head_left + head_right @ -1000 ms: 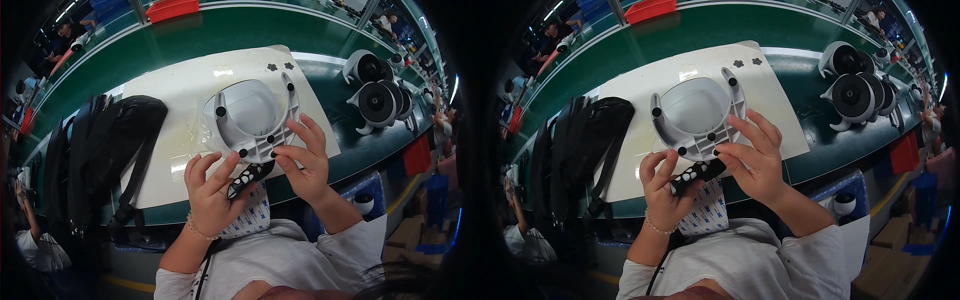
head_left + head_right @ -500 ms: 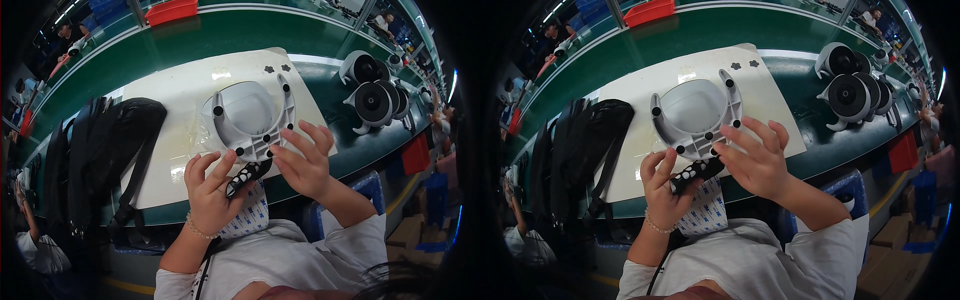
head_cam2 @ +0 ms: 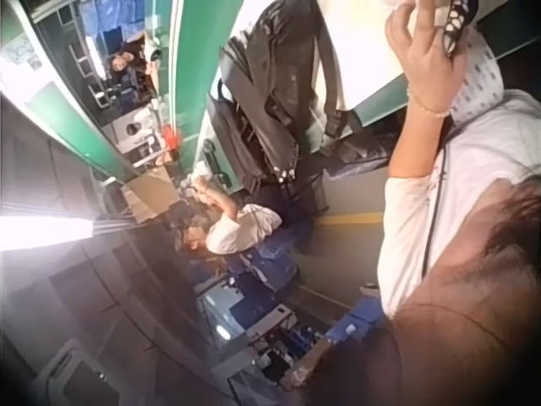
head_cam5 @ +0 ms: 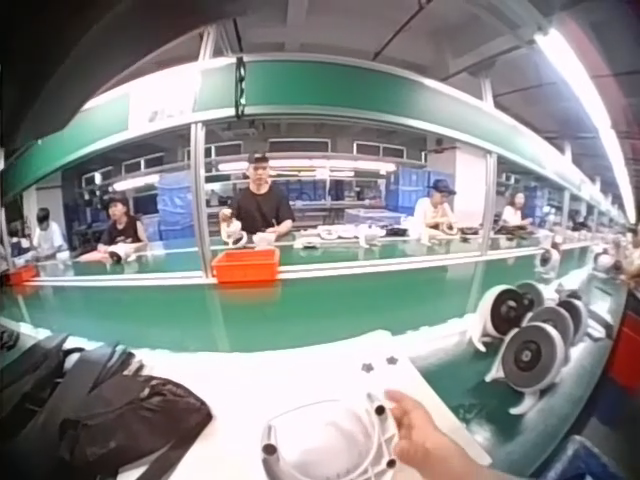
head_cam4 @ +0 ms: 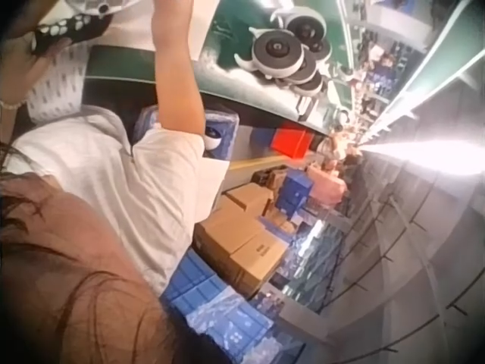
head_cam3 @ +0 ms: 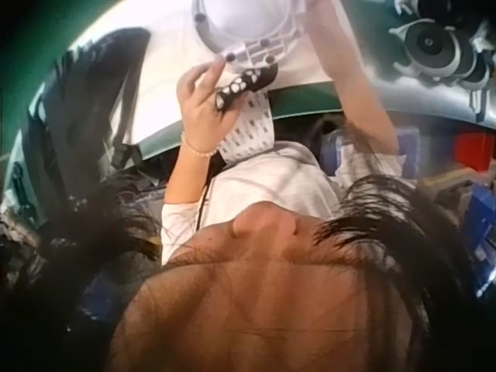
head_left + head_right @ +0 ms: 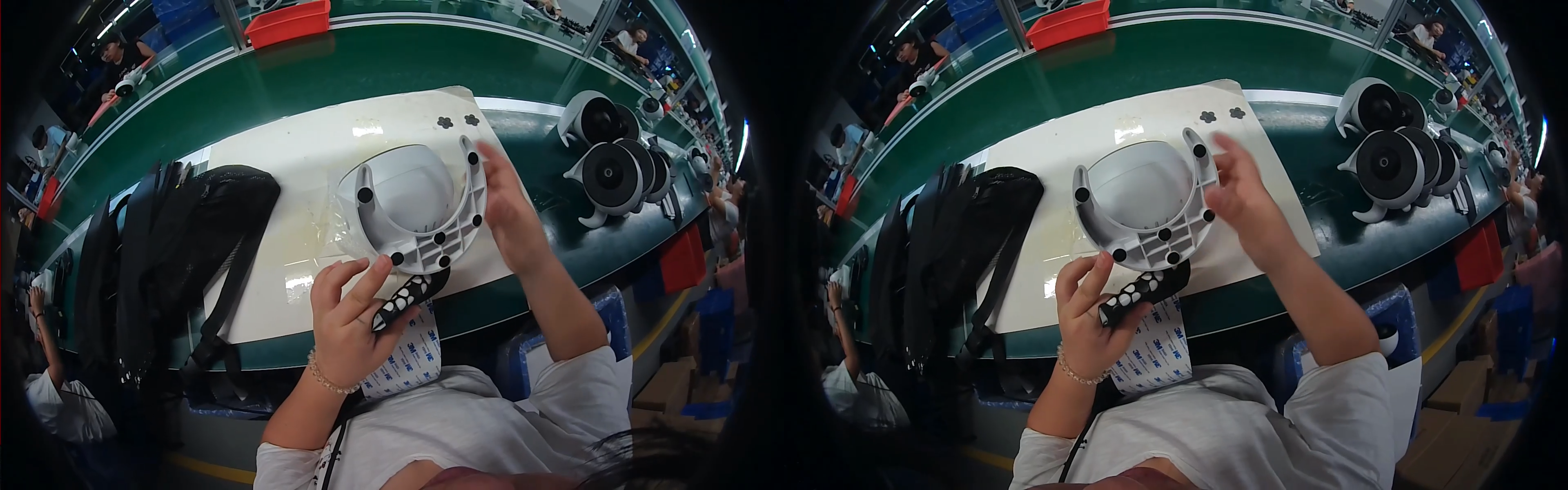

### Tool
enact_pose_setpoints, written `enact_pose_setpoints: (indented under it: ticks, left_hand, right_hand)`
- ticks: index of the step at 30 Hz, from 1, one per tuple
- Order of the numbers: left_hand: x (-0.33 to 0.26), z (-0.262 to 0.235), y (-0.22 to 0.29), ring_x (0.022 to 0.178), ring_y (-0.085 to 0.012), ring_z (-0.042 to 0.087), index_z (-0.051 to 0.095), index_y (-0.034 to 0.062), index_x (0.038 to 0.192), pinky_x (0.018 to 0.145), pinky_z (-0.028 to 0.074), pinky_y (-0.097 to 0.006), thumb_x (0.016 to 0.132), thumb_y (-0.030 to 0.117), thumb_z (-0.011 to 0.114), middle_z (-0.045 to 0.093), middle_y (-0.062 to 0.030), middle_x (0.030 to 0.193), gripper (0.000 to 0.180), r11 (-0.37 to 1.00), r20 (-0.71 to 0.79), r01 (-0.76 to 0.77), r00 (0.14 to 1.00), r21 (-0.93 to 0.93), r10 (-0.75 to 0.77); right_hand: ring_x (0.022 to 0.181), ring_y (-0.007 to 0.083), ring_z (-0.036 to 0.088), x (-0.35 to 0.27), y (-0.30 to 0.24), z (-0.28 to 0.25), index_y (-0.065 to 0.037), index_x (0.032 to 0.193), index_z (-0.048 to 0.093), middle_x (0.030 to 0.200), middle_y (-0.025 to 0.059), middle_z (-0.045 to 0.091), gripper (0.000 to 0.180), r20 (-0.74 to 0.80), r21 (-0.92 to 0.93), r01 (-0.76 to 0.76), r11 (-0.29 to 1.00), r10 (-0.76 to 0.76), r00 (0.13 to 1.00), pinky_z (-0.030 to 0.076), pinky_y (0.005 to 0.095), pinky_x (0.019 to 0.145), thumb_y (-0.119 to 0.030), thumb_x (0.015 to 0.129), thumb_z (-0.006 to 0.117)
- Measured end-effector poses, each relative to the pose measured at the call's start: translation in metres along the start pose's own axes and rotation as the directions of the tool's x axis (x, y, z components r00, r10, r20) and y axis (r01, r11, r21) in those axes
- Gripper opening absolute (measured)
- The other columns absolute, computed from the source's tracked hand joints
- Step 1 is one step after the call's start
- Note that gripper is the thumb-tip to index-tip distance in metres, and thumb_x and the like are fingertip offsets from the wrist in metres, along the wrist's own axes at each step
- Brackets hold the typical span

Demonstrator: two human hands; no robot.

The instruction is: Assembling the base components and rubber feet of security cameras on a production line.

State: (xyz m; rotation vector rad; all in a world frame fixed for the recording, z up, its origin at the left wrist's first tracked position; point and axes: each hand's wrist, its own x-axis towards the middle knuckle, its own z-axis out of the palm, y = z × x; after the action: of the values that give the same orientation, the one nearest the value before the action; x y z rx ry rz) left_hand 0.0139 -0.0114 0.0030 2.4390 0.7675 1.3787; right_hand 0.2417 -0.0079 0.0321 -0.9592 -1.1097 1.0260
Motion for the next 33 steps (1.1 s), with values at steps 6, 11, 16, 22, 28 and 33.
enact_pose_setpoints:
  ticks: [6,11,16,22,28,33]
  left_hand:
    - [0.0,-0.008,0.002,0.096,-0.0313,0.053,0.059,0.0022,0.068,0.082,0.044,-0.037,0.057,0.011,0.077,0.056,-0.0098,0.12,0.023,0.999,0.012,-0.002,1.0,-0.045,0.002]
    - [-0.002,-0.017,0.001,0.1,-0.0311,0.052,0.064,0.0045,0.075,0.081,0.045,-0.037,0.057,0.014,0.075,0.056,-0.0093,0.119,0.024,0.997,0.141,-0.01,0.99,-0.074,0.021]
    - [-0.001,-0.018,0.004,0.101,-0.0286,0.053,0.064,0.0042,0.077,0.079,0.046,-0.036,0.056,0.009,0.064,0.058,-0.0065,0.117,0.022,0.989,0.157,0.018,0.988,-0.149,0.006]
    - [0.0,-0.016,0.001,0.1,-0.0283,0.055,0.063,0.0035,0.077,0.078,0.047,-0.036,0.055,0.007,0.063,0.058,-0.0072,0.117,0.022,0.984,0.169,0.035,0.986,-0.172,-0.005]
    - [0.001,-0.014,0.0,0.099,-0.0341,0.051,0.058,0.004,0.079,0.081,0.045,-0.039,0.055,0.009,0.077,0.054,-0.0136,0.12,0.031,0.991,0.178,0.049,0.984,-0.127,-0.026]
    - [-0.002,-0.011,0.003,0.096,-0.0336,0.052,0.057,0.0021,0.077,0.081,0.044,-0.039,0.056,0.007,0.076,0.055,-0.014,0.12,0.028,0.992,0.167,0.068,0.985,-0.105,-0.05]
  right_hand:
    - [0.073,0.0057,0.053,0.042,-0.035,-0.005,-0.004,0.095,0.059,0.081,-0.0006,0.059,0.017,0.1,-0.012,-0.255,0.967,0.255,0.962,0.043,0.0212,0.067,-0.019,0.085,0.061]
    - [0.072,0.0106,0.058,0.14,-0.033,-0.029,-0.001,0.093,0.059,0.08,0.0032,0.06,0.024,-0.081,-0.003,-0.078,0.997,0.078,0.994,0.046,0.025,0.067,-0.024,0.086,0.059]
    - [0.093,0.0263,0.053,0.239,0.075,-0.088,-0.009,0.089,0.064,0.092,0.0037,0.057,0.015,0.247,-0.963,0.137,-0.232,-0.556,0.794,0.045,0.0375,0.074,-0.02,0.08,0.059]
    - [0.105,0.0279,0.052,0.237,0.071,-0.105,-0.006,0.108,0.06,0.113,0.011,0.057,0.035,-0.175,-0.983,-0.178,-0.039,-0.079,0.981,0.043,0.0388,0.086,-0.033,0.088,0.05]
    - [0.117,0.0291,0.046,0.086,0.028,-0.093,-0.004,0.118,0.053,0.125,0.0128,0.051,0.038,0.277,-0.958,0.286,0.034,-0.162,0.947,0.036,0.0365,0.098,-0.026,0.088,0.054]
    - [0.103,0.0305,0.054,-0.034,-0.044,-0.116,-0.004,0.11,0.059,0.111,0.0142,0.059,0.029,-0.121,-0.975,-0.125,0.182,0.03,0.992,0.042,0.037,0.089,-0.019,0.085,0.055]
